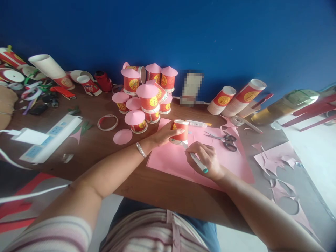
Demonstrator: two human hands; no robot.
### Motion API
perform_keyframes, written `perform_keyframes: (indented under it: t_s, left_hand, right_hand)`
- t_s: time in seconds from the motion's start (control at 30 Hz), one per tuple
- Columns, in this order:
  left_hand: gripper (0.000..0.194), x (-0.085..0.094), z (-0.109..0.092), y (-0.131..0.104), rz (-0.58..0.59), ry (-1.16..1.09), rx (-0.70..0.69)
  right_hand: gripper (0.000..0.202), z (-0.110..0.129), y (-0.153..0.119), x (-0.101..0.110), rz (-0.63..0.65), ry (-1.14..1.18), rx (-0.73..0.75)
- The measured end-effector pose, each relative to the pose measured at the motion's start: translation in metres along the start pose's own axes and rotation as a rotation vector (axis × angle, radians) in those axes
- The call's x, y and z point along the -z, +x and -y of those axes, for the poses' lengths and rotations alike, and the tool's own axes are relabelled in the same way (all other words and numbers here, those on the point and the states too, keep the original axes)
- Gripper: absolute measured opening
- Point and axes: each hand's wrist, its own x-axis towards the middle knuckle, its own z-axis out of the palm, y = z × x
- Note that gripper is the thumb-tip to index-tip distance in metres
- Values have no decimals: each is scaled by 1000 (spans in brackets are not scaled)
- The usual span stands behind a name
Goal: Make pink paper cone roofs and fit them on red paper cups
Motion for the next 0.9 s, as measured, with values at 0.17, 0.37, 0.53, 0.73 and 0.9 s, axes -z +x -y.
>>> perform_keyframes:
  t_s: [0.17,0.37,0.53,0.73,0.9]
  left_hand:
    - [52,-1,-2,-1,7,4,1]
    - [49,0,-1,-1,27,9,-9]
    - [49,1,0,-2,23,6,2]
    - [47,0,-1,-2,19,26,-1]
    - [47,-2,-3,-2,18,23,-1]
  right_hand:
    - [19,-1,-1,-1,5,-18,-2]
    - [19,0,1,-1,2,-22,-1]
    - [18,2,3,-2,8,-27,2]
    - [18,2,3,-1,27,-34,-1]
    - [18,0,4,-1,32,-19,-1]
